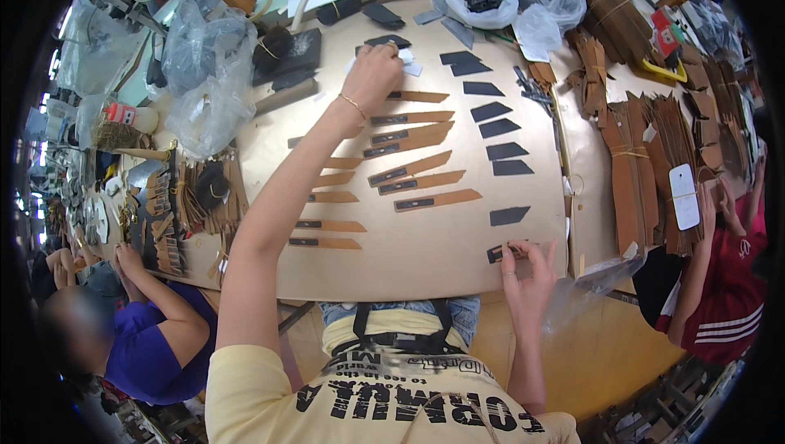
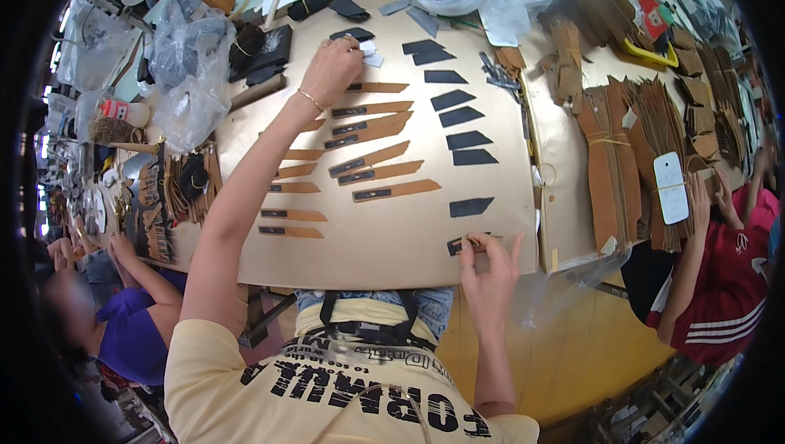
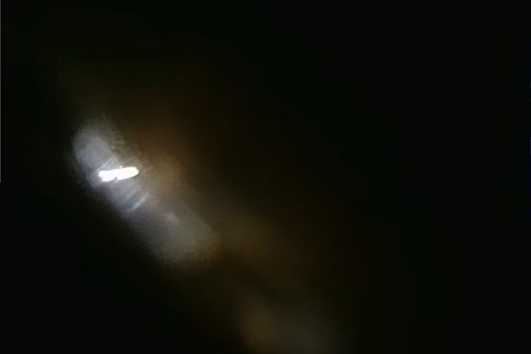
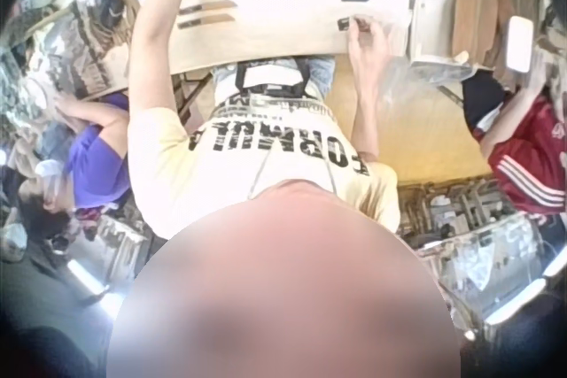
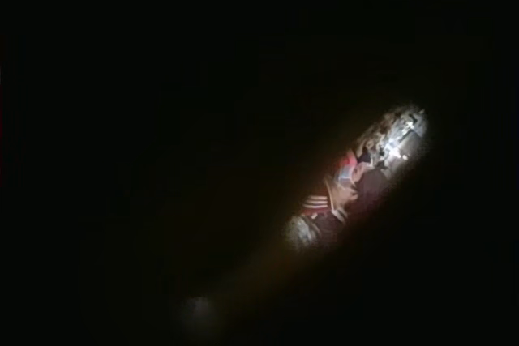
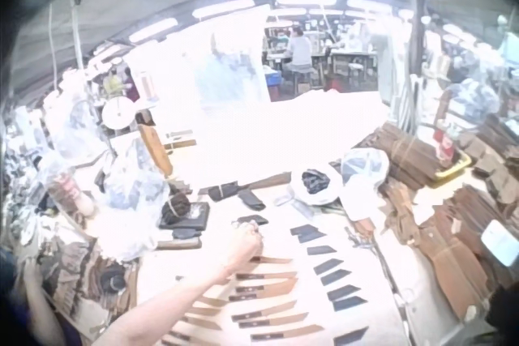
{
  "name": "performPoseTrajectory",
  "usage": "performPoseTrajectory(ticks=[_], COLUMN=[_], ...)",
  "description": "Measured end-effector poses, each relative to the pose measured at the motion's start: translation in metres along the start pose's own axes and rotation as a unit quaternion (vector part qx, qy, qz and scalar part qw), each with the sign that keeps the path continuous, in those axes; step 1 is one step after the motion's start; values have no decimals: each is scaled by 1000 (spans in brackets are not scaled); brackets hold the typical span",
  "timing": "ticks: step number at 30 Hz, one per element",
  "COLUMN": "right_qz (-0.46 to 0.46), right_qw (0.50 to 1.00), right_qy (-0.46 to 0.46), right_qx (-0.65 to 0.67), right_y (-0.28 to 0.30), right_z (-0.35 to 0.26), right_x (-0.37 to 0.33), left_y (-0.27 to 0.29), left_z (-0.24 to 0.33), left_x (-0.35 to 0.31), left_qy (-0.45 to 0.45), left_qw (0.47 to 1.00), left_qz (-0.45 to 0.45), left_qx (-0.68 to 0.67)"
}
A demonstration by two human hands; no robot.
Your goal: The person repeatedly picks up small black and tan leather pieces from a table, aligns them, and presses them together by hand. They continue this process for multiple pairs, placing the assembled pieces back on the table.
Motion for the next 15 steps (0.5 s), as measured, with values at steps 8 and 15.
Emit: performPoseTrajectory(ticks=[8,15], right_qz=[0,12], right_qw=[1000,999], right_qy=[18,0], right_qx=[1,33], right_y=[-1,-1], right_z=[10,12], right_x=[2,4], left_y=[30,95], left_z=[-14,131], left_x=[-19,-121], left_qy=[116,-60], left_qw=[980,981], left_qz=[76,6], left_qx=[-146,-187])
Point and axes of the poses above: each hand's wrist, its own x-axis towards the middle knuckle, its own y-axis out of the back of the hand, z = x × y, the point moved 3 cm from there along x, towards the middle knuckle, and after that the axes turned 3 degrees about y, right-handed, at the moved point
